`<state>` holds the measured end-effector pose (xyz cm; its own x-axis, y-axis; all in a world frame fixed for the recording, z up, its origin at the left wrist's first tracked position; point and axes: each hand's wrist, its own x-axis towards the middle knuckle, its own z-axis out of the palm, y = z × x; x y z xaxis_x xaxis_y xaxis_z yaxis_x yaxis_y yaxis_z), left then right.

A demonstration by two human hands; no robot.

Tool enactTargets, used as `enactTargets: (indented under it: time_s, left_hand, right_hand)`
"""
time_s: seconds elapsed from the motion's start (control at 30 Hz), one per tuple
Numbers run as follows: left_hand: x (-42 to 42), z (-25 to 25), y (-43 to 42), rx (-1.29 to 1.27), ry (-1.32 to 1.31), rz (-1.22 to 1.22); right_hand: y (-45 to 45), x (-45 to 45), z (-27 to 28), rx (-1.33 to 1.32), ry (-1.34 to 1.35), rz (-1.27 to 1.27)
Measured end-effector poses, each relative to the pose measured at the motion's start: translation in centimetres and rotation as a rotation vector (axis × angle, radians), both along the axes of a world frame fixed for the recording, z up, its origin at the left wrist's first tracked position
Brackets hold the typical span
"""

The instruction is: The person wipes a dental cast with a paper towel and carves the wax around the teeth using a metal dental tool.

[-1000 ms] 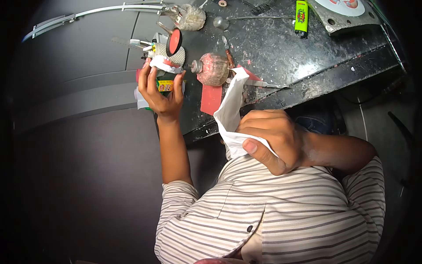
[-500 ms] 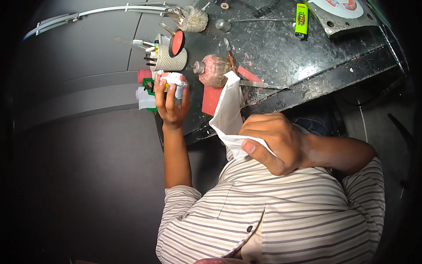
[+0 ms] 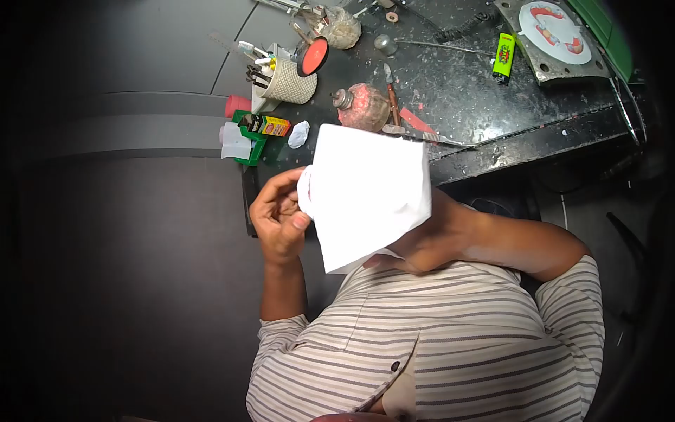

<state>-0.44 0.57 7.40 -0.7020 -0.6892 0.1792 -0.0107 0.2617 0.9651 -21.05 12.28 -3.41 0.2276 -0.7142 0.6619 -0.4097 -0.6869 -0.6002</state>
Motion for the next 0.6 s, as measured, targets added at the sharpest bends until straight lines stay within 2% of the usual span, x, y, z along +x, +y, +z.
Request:
enactTargets:
  time_s: [0.07,0.1,0.17,0.23,0.3,0.33,0.37,0.43,0.6]
  left_hand:
    - [-0.1,-0.4,0.5,0.042,-0.009,-0.040]
    - [-0.2,-0.6,0.5,0.042,0.004,-0.045]
    - [-0.5,-1.1,0.5,-0.025,0.034,-0.052]
    - [-0.7,-1.2,0.6,-0.033,0.026,-0.039]
    - [-0.9,-1.2,0.5,-0.215,-0.004,-0.082]
    - [-0.9,-1.2,0.6,-0.237,-0.001,-0.078]
    - [-1.0,-1.3,0.6,-0.237,-0.003,-0.077]
    - [-1.1,-1.3,0.5,-0.371,0.035,-0.079]
    - [-2.5,-0.7,-3.7,-1.095,0.044,0.112]
  right_hand:
    - [-0.4,0.2,0.1,0.114,-0.026,0.151]
    - [-0.2,-0.1,0.2,0.115,-0.013,0.145]
    - [0.3,-0.4,0.6,-0.101,0.076,-0.148]
    - [0.3,-0.8,0.5,-0.122,0.088,-0.153]
    - [0.1,-1.1,0.5,0.033,0.061,-0.108]
    - [-0.1,-1.1,0.5,-0.032,0.087,-0.244]
    - [-0.2,-1.4,0.7,-0.032,0.085,-0.242]
    - [0.0,-2.1,1.2,0.122,0.053,-0.220]
    - [0.6,-2.3,0.7,-0.011,-0.072,-0.276]
